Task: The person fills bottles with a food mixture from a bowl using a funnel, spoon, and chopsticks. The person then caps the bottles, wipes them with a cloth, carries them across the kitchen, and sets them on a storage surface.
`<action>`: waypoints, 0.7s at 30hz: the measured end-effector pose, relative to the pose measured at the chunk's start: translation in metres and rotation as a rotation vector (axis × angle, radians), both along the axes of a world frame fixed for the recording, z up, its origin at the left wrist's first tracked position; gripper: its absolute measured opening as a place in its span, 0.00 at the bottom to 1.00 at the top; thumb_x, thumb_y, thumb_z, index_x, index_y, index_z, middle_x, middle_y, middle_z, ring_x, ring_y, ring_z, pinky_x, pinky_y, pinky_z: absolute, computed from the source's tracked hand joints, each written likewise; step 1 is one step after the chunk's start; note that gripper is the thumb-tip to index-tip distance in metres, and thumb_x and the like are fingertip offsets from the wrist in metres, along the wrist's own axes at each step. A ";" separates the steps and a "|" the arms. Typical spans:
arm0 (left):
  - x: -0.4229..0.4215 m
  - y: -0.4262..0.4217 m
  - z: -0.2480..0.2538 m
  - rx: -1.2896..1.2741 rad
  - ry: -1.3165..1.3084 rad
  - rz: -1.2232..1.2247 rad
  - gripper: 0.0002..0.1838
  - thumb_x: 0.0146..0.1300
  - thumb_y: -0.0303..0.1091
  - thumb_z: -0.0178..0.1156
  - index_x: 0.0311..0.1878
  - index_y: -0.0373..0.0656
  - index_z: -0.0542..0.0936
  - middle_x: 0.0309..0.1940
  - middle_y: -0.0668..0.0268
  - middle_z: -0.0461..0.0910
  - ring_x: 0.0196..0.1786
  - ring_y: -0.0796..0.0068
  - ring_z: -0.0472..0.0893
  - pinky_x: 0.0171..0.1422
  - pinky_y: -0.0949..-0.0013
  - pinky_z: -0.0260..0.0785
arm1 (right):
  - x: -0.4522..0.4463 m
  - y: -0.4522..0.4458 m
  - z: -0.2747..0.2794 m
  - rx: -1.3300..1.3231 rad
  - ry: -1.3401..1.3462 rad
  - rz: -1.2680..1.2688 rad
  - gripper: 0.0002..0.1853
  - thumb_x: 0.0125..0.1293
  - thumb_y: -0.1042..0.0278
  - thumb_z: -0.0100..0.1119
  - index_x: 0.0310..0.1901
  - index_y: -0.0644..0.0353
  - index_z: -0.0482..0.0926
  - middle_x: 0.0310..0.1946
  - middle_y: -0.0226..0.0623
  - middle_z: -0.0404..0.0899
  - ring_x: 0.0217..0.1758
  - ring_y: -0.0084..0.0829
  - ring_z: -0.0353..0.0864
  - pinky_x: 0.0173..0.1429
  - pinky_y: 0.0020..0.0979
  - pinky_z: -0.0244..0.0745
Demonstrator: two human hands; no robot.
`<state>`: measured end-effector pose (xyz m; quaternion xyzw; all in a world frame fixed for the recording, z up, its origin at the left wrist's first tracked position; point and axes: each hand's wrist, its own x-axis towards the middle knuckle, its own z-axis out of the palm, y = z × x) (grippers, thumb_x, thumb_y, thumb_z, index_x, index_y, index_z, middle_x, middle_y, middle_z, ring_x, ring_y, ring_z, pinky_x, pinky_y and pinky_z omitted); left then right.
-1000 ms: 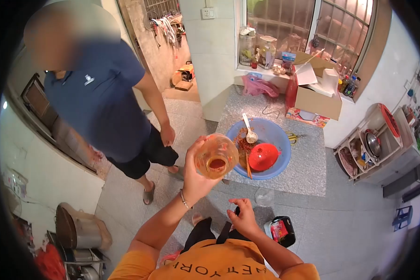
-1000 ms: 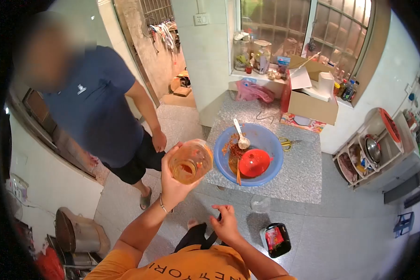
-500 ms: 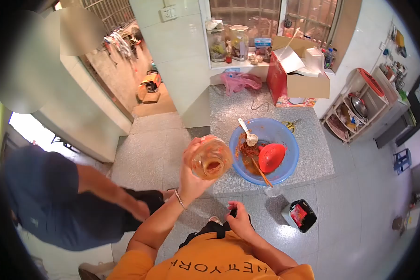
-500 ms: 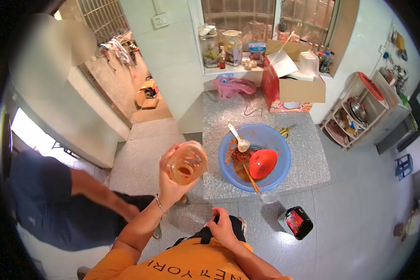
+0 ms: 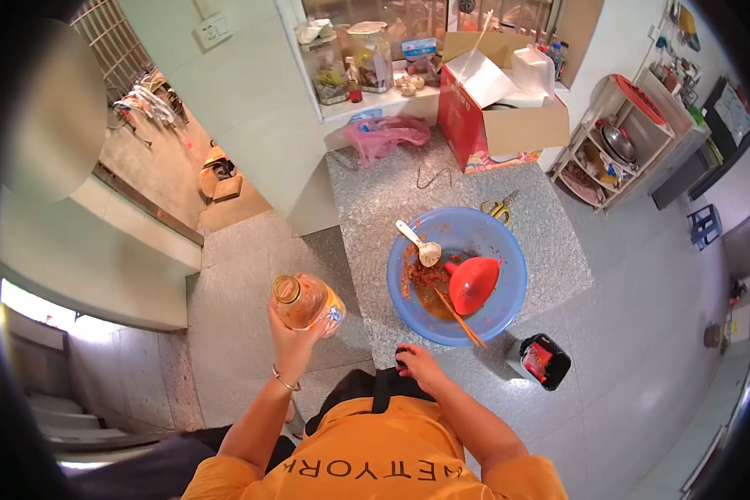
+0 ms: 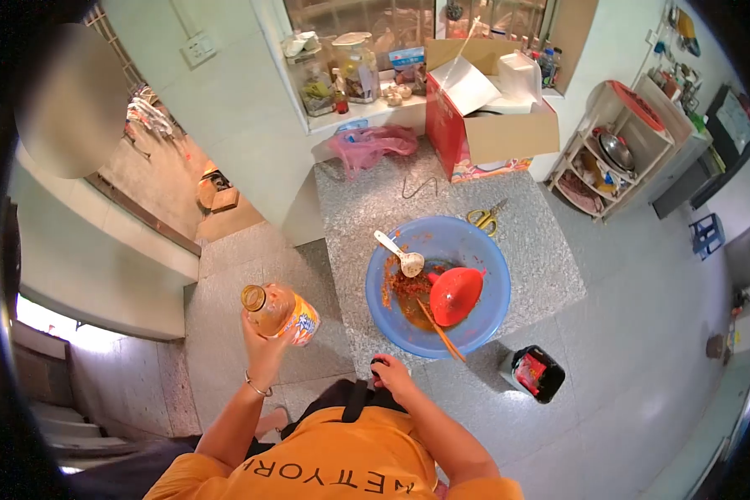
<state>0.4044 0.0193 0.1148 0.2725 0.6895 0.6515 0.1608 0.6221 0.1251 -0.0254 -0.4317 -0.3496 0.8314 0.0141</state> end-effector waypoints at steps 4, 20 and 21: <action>-0.024 0.013 -0.006 -0.026 -0.053 -0.090 0.43 0.46 0.21 0.73 0.64 0.39 0.58 0.57 0.60 0.69 0.60 0.68 0.73 0.64 0.64 0.69 | -0.033 -0.001 -0.017 0.260 -0.364 0.035 0.22 0.57 0.64 0.63 0.51 0.65 0.71 0.26 0.34 0.75 0.31 0.24 0.76 0.33 0.27 0.73; -0.198 0.114 -0.037 -0.040 -0.120 -0.682 0.44 0.43 0.24 0.77 0.62 0.41 0.61 0.57 0.62 0.70 0.60 0.69 0.73 0.64 0.63 0.70 | -0.124 -0.034 -0.099 0.767 -1.082 -0.409 0.24 0.51 0.67 0.67 0.49 0.67 0.71 0.50 0.55 0.69 0.52 0.55 0.73 0.56 0.47 0.71; -0.204 0.119 -0.039 -0.037 -0.023 -0.684 0.44 0.42 0.25 0.77 0.61 0.41 0.61 0.57 0.62 0.70 0.60 0.69 0.73 0.64 0.63 0.70 | -0.126 -0.034 -0.100 0.765 -1.094 -0.423 0.24 0.51 0.67 0.67 0.49 0.67 0.71 0.50 0.55 0.69 0.52 0.55 0.73 0.56 0.47 0.71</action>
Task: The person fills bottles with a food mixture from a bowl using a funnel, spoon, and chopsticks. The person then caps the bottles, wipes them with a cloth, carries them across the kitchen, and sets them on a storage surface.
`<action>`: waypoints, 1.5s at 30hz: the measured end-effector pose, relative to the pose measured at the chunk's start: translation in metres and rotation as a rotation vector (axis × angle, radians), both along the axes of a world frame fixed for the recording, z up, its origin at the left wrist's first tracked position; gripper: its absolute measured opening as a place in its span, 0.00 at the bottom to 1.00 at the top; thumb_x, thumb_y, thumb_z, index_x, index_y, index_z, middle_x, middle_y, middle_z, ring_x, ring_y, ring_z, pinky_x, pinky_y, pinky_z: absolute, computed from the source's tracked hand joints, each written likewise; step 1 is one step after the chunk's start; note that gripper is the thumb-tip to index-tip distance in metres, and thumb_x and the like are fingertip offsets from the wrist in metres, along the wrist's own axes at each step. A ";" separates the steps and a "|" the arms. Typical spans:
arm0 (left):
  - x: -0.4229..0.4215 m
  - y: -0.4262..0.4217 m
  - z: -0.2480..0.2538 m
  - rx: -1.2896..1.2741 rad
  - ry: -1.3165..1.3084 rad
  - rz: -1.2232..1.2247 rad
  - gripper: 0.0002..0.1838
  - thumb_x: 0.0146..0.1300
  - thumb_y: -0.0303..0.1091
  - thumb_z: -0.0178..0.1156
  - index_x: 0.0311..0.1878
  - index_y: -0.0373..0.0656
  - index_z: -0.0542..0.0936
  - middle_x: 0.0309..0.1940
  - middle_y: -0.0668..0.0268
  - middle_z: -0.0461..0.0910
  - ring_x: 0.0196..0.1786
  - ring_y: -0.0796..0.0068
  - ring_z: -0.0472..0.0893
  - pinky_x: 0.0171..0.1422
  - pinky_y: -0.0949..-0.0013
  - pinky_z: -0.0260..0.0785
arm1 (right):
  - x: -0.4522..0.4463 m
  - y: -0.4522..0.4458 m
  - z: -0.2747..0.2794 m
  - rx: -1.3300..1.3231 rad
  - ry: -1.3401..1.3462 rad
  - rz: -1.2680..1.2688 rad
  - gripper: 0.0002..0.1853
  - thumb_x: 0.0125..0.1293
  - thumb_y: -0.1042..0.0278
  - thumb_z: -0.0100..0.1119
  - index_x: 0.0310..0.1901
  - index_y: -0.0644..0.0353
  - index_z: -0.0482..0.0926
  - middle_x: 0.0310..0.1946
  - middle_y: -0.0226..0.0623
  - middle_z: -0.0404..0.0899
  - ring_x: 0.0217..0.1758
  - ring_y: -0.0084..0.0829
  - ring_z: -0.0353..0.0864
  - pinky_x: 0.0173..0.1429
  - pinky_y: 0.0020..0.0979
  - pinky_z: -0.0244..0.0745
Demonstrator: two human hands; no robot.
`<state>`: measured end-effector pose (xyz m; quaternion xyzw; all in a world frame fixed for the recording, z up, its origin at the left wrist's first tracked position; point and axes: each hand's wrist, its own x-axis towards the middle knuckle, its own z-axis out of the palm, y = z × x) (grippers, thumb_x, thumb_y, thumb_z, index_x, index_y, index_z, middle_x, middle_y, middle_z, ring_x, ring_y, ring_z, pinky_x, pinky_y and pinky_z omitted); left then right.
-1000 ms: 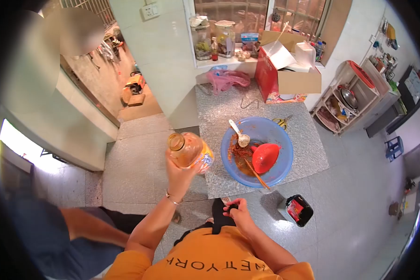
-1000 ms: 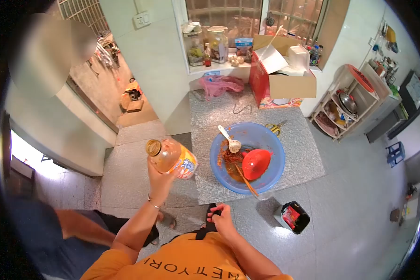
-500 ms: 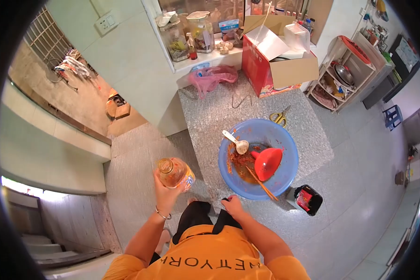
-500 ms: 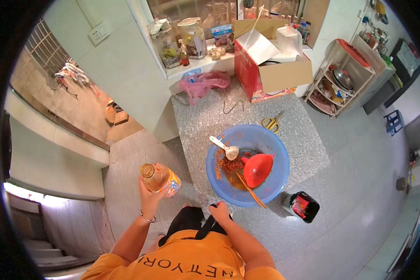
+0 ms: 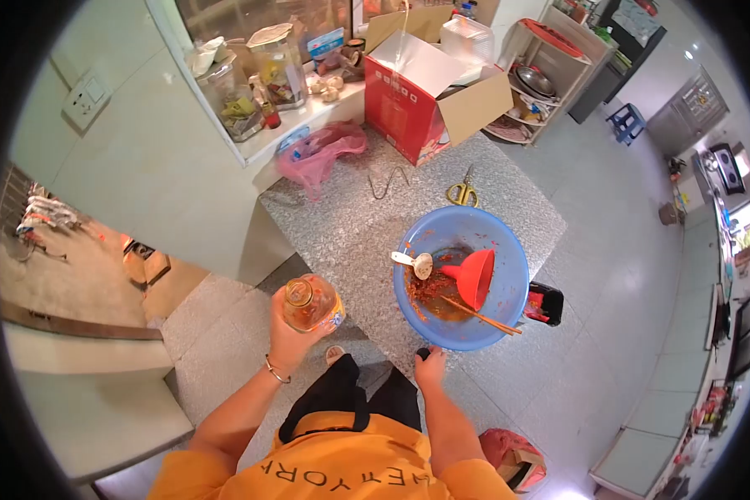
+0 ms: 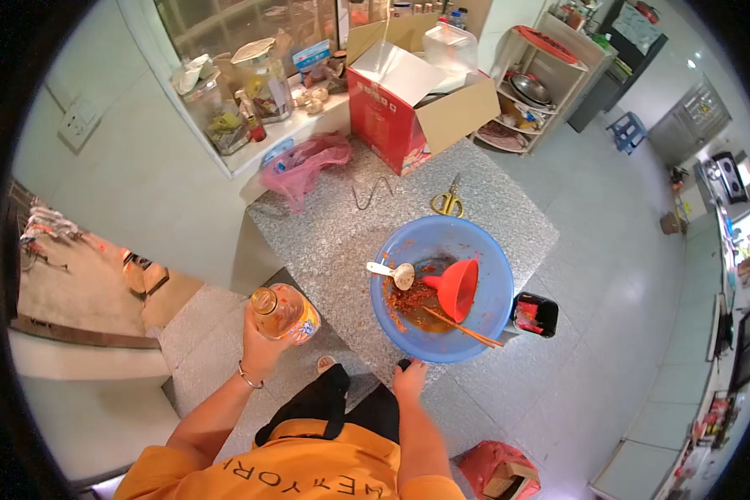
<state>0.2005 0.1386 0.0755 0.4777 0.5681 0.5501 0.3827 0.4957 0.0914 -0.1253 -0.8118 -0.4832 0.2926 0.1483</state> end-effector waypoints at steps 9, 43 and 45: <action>-0.023 0.055 -0.011 -0.061 0.045 -0.232 0.44 0.42 0.25 0.78 0.62 0.41 0.61 0.58 0.61 0.69 0.60 0.69 0.73 0.64 0.64 0.71 | -0.017 -0.030 -0.011 0.061 -0.006 -0.320 0.24 0.53 0.71 0.66 0.52 0.66 0.70 0.50 0.52 0.69 0.55 0.52 0.72 0.57 0.44 0.69; 0.006 0.241 -0.119 -0.272 0.148 -0.701 0.56 0.38 0.30 0.80 0.71 0.44 0.56 0.67 0.57 0.62 0.68 0.63 0.66 0.70 0.61 0.64 | -0.057 0.138 0.207 0.123 1.634 -1.118 0.04 0.61 0.71 0.50 0.34 0.59 0.73 0.24 0.32 0.72 0.22 0.24 0.66 0.24 0.25 0.61; 0.000 0.243 -0.121 -0.177 0.238 -0.706 0.58 0.38 0.30 0.80 0.72 0.43 0.54 0.66 0.57 0.62 0.69 0.62 0.66 0.70 0.60 0.63 | -0.080 0.141 0.227 0.101 1.697 -1.061 0.03 0.61 0.70 0.51 0.34 0.59 0.73 0.23 0.33 0.72 0.21 0.25 0.65 0.24 0.25 0.59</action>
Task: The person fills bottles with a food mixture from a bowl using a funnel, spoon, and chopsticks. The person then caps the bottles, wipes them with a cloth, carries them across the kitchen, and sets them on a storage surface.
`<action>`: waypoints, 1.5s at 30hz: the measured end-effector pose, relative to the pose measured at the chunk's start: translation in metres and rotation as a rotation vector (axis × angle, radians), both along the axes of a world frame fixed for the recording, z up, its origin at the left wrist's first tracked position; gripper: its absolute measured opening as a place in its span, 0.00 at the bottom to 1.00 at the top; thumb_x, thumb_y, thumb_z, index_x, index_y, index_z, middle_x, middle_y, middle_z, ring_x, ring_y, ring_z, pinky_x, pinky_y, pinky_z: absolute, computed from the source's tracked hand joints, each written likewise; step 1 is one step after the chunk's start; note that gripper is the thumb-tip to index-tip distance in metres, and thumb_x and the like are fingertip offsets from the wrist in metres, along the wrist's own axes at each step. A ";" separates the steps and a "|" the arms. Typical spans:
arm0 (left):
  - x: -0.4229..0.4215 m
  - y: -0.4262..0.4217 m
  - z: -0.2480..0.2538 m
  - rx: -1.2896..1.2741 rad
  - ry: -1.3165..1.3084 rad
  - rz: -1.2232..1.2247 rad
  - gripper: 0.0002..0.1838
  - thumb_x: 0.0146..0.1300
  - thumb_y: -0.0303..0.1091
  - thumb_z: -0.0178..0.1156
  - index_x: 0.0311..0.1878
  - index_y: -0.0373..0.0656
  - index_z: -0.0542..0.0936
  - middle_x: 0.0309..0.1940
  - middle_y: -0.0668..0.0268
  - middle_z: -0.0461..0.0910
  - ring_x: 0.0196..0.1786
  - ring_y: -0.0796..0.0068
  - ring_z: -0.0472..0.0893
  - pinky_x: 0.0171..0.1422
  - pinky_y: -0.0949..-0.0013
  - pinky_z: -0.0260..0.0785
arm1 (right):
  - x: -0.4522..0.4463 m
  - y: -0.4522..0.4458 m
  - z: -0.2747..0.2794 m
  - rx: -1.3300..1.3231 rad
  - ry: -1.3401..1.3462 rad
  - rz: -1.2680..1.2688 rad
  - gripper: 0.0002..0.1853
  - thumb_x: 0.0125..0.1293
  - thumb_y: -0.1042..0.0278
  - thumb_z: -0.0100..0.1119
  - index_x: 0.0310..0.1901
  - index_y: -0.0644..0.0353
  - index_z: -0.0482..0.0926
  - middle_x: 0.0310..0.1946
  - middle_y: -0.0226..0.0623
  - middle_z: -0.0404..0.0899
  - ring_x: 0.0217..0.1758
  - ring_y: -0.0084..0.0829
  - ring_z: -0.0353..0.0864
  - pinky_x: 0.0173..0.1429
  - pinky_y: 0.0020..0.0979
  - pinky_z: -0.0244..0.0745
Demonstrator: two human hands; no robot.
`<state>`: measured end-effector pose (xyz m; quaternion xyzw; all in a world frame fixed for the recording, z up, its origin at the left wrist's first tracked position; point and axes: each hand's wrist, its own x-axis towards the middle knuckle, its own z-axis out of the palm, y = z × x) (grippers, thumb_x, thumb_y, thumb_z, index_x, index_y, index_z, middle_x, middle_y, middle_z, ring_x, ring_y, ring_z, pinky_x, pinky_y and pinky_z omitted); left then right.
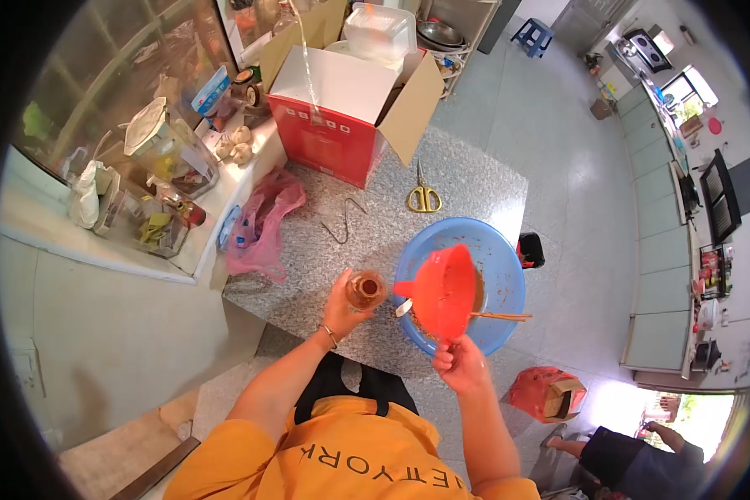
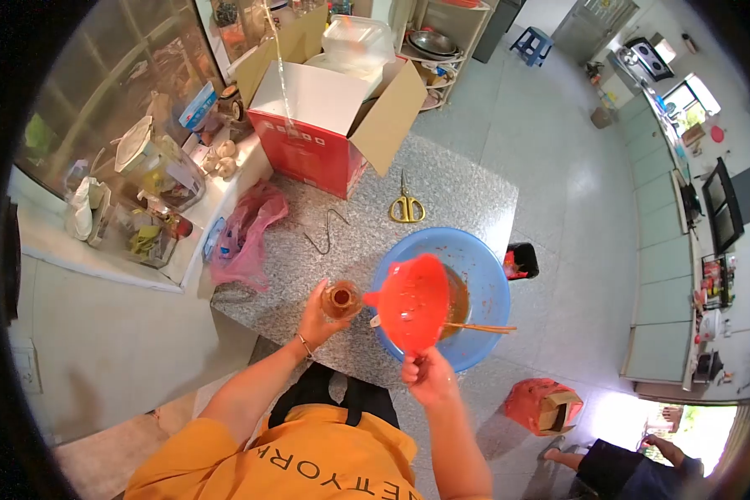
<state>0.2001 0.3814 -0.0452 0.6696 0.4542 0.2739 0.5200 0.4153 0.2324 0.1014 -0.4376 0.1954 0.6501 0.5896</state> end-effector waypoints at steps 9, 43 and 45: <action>-0.043 -0.007 -0.006 0.107 -0.029 -0.042 0.54 0.38 0.27 0.76 0.71 0.41 0.57 0.66 0.52 0.63 0.69 0.52 0.63 0.73 0.59 0.56 | -0.061 0.028 0.025 0.062 -0.242 0.123 0.05 0.63 0.69 0.51 0.36 0.59 0.73 0.25 0.36 0.74 0.21 0.27 0.69 0.24 0.27 0.62; 0.003 -0.076 0.030 -0.316 0.226 -0.513 0.25 0.58 0.31 0.63 0.60 0.38 0.71 0.43 0.59 0.80 0.43 0.69 0.82 0.48 0.68 0.75 | 0.085 -0.070 -0.101 -0.420 -0.853 -0.192 0.14 0.61 0.72 0.56 0.50 0.54 0.75 0.29 0.28 0.73 0.27 0.24 0.70 0.28 0.29 0.69; 0.021 -0.080 0.026 -0.288 0.304 -0.496 0.25 0.61 0.31 0.61 0.61 0.38 0.70 0.44 0.60 0.80 0.41 0.70 0.83 0.46 0.68 0.76 | 0.083 -0.064 -0.111 -0.288 -1.295 0.196 0.18 0.60 0.73 0.56 0.54 0.53 0.75 0.36 0.33 0.77 0.33 0.28 0.75 0.34 0.30 0.73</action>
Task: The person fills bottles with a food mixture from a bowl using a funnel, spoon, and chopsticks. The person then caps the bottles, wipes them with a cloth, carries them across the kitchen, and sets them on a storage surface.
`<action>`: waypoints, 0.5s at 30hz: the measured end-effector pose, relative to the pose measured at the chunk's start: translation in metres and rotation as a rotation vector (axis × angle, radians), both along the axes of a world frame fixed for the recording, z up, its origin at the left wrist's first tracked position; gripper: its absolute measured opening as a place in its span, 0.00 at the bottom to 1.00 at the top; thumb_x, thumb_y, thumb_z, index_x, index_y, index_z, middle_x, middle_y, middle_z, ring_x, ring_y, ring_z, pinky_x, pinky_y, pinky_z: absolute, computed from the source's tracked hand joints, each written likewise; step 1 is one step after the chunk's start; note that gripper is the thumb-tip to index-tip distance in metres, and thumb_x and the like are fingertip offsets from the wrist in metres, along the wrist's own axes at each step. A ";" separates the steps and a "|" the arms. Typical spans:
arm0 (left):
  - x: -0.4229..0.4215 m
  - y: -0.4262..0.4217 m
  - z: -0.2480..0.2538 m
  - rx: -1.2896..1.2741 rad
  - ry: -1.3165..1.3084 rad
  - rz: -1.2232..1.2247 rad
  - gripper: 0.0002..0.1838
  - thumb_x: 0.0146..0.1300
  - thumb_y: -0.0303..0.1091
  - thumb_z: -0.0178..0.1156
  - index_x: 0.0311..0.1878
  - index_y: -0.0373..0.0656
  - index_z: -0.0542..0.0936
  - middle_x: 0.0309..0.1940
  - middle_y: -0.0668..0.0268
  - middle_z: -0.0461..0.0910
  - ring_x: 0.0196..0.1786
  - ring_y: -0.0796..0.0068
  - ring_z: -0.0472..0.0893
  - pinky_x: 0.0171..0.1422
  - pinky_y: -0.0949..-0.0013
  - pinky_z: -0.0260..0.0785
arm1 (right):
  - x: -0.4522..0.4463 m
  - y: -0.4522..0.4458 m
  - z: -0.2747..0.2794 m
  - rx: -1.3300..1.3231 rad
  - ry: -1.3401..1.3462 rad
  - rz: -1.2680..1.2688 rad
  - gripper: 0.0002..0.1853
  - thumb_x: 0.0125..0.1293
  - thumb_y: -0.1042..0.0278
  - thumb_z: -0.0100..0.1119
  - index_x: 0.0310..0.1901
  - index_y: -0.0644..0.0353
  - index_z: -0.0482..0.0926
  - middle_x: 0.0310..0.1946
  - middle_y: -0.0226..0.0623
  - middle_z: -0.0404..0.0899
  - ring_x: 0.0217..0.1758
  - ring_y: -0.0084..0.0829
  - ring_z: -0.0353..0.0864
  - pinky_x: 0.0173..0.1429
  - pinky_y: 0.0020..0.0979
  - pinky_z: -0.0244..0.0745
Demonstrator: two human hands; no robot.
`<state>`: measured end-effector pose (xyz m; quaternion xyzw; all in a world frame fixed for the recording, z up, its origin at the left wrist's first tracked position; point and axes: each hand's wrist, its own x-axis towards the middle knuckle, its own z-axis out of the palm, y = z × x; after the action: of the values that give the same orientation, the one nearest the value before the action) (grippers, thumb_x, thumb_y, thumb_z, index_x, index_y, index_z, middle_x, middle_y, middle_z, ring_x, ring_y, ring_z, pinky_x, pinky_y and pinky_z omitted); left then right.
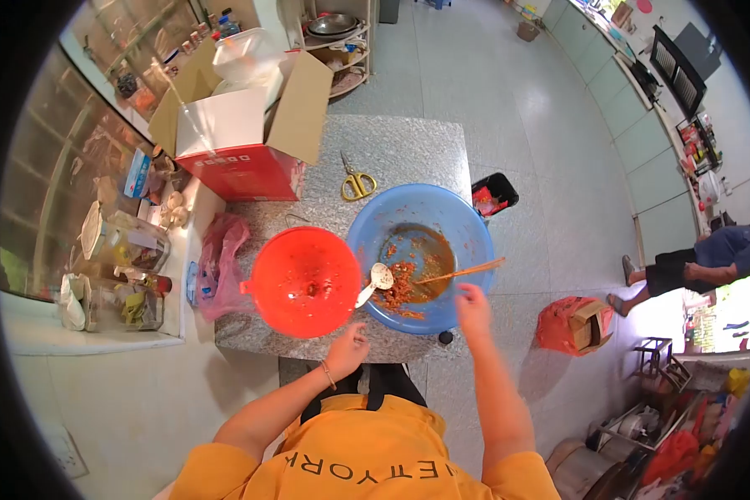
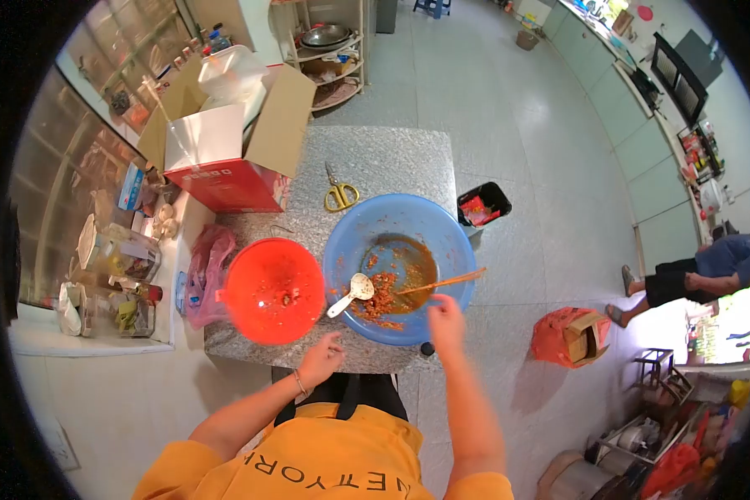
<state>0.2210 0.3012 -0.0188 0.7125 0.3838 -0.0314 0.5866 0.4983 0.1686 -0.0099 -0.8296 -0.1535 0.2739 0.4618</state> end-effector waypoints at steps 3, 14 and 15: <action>0.022 -0.002 -0.023 -0.076 0.059 0.161 0.24 0.61 0.31 0.61 0.60 0.39 0.69 0.42 0.61 0.80 0.38 0.70 0.83 0.41 0.70 0.75 | -0.051 0.043 0.017 0.047 -0.288 0.458 0.23 0.58 0.71 0.62 0.57 0.53 0.75 0.39 0.42 0.78 0.41 0.37 0.79 0.43 0.35 0.74; 0.045 -0.038 -0.004 -0.376 0.154 0.127 0.09 0.66 0.30 0.56 0.45 0.36 0.79 0.28 0.65 0.82 0.28 0.77 0.81 0.35 0.72 0.74 | -0.087 0.084 -0.004 -0.011 -0.438 0.921 0.16 0.54 0.66 0.65 0.45 0.56 0.76 0.35 0.44 0.76 0.43 0.48 0.76 0.43 0.44 0.73; 0.052 -0.039 0.009 -0.377 0.153 0.128 0.09 0.66 0.30 0.56 0.45 0.36 0.79 0.28 0.65 0.82 0.28 0.77 0.81 0.35 0.72 0.74 | -0.079 0.076 0.002 -0.029 -0.378 0.813 0.14 0.54 0.67 0.63 0.42 0.57 0.75 0.35 0.45 0.77 0.43 0.48 0.77 0.43 0.45 0.73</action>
<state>0.2730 0.2624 -0.0093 0.5599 0.4589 -0.1195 0.6795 0.4189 0.2447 -0.0083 -0.7437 -0.5449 0.2788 0.2688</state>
